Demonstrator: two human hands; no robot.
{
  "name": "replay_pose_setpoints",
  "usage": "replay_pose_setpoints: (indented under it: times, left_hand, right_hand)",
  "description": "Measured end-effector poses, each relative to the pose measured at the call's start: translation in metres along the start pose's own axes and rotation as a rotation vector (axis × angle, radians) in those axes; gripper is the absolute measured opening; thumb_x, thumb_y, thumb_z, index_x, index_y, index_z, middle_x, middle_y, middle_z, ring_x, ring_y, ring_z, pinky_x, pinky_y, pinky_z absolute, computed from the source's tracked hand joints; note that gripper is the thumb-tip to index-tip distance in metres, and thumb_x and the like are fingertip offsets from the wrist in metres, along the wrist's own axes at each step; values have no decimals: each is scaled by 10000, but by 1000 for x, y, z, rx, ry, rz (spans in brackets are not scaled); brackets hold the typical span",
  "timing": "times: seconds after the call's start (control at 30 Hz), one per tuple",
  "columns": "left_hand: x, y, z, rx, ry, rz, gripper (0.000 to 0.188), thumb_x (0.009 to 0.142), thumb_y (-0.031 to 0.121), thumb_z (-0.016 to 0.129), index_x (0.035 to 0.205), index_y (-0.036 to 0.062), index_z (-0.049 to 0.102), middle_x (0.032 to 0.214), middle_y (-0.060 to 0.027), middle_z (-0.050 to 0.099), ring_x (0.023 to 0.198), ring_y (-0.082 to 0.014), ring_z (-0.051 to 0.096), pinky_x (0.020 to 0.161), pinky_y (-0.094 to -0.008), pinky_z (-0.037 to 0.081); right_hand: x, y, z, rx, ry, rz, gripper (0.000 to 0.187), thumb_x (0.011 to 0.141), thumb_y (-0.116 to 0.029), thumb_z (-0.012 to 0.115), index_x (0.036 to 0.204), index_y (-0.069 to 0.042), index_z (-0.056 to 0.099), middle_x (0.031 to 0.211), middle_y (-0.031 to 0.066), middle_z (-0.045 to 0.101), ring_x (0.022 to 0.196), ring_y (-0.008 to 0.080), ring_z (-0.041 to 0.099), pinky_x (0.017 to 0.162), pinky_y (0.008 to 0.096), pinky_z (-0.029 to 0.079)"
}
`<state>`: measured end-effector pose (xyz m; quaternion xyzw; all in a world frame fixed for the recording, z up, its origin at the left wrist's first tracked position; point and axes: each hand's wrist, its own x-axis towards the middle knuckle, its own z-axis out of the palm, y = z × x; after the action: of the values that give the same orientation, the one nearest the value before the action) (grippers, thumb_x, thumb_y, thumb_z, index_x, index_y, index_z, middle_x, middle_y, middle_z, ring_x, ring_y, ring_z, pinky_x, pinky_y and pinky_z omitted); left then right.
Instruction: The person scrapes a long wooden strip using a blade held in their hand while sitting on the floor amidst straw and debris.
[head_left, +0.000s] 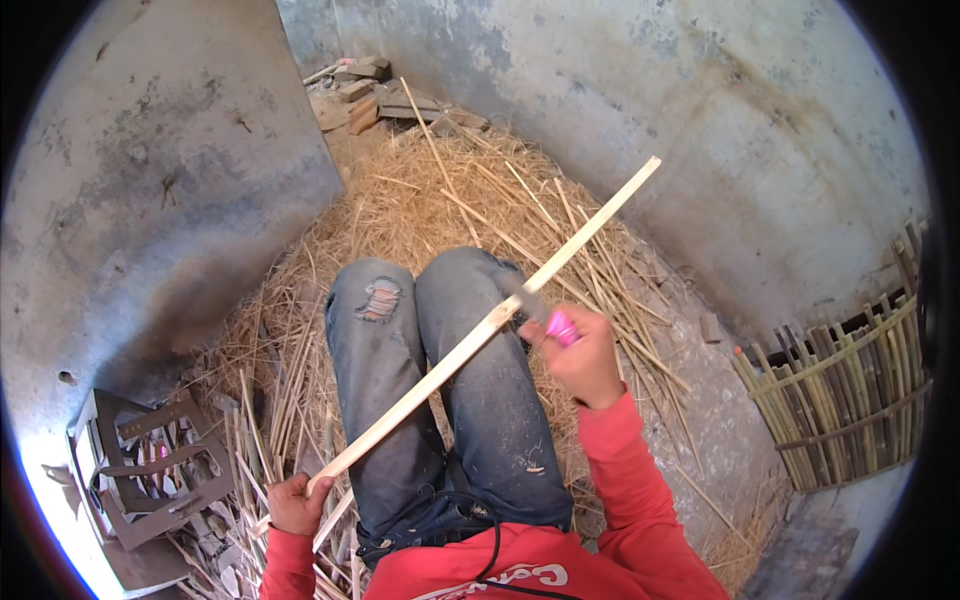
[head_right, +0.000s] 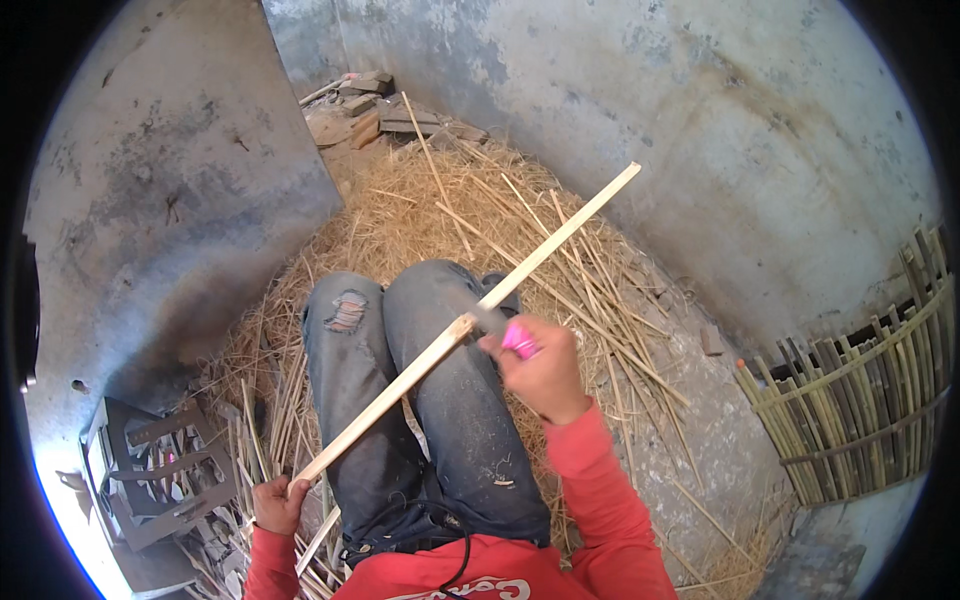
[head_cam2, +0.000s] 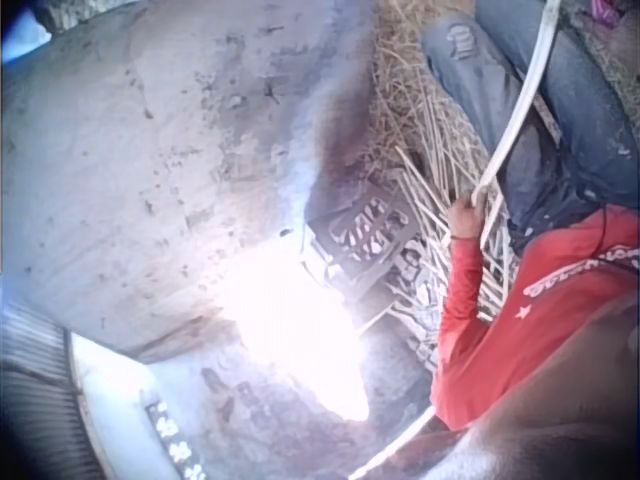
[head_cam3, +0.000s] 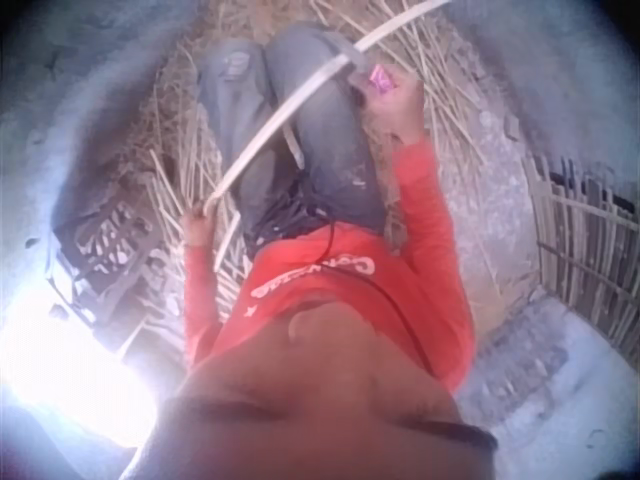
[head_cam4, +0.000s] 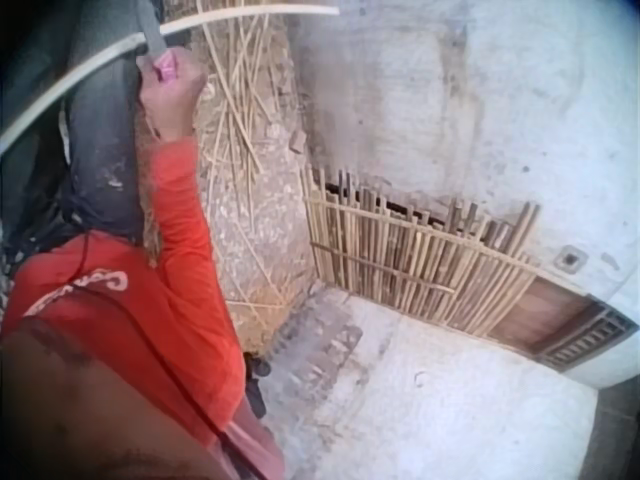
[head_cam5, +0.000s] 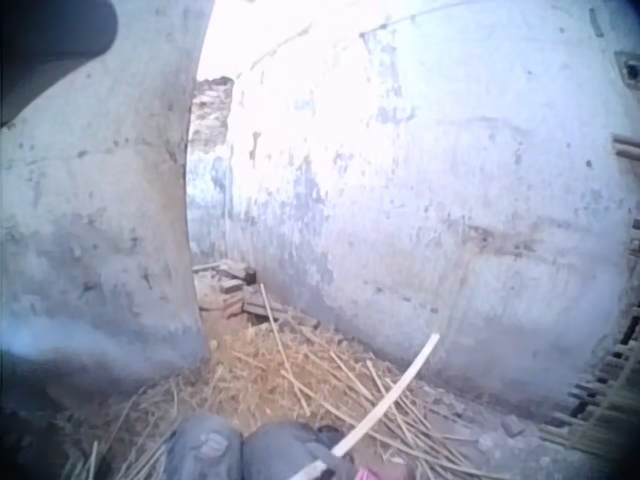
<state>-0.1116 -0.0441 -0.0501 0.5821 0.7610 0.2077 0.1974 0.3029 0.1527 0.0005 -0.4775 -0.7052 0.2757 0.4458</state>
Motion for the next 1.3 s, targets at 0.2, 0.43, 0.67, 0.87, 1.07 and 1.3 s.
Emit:
replay_pose_setpoints:
  times: [0.2, 0.43, 0.67, 0.87, 1.07, 1.3]
  left_hand:
    - [-14, -74, -12, 84, 119, 97, 608, 823, 441, 812, 583, 23, 442, 517, -169, 405, 443, -342, 436, 468, -439, 341]
    - [-22, -120, -16, 182, 326, 235, 772, 824, 667, 739, 574, 57, 336, 513, -139, 330, 433, -326, 362, 462, -437, 267]
    - [-19, -106, -17, 243, 379, 262, 793, 826, 708, 712, 572, 68, 319, 502, -127, 307, 421, -310, 351, 459, -434, 257]
    - [-2, -94, -11, 191, 352, 299, 789, 831, 682, 731, 569, 60, 323, 504, -136, 319, 419, -302, 330, 444, -412, 259]
    - [9, -92, -9, 150, 305, 309, 743, 832, 613, 763, 568, 62, 339, 501, -136, 317, 417, -299, 343, 442, -410, 271]
    - [13, -74, -5, 125, 278, 256, 725, 820, 580, 788, 570, 48, 363, 498, -143, 331, 417, -332, 358, 442, -410, 290]
  right_hand:
    - [11, 16, -41, -249, 407, 118, 335, 952, -279, 744, 830, 24, 670, 705, 105, 651, 659, 169, 616, 620, 339, 468]
    - [49, 57, -58, -462, 469, 137, 464, 1060, -337, 563, 751, 6, 604, 551, 125, 491, 508, 226, 496, 506, 415, 351]
    - [34, 60, -8, -423, 525, 98, 423, 1061, -338, 546, 823, -1, 641, 562, 212, 511, 480, 390, 493, 489, 480, 362]
    - [42, 71, -29, -372, 467, 82, 416, 1081, -315, 516, 845, -4, 659, 527, 148, 463, 434, 280, 444, 459, 433, 336]
    - [23, 52, 0, -360, 343, -46, 484, 1095, -365, 495, 715, -73, 567, 521, -19, 447, 413, 119, 365, 400, 341, 269]
    - [18, 32, 16, -318, 234, -109, 418, 1083, -320, 536, 748, -72, 568, 493, 35, 464, 401, 138, 415, 382, 375, 303]
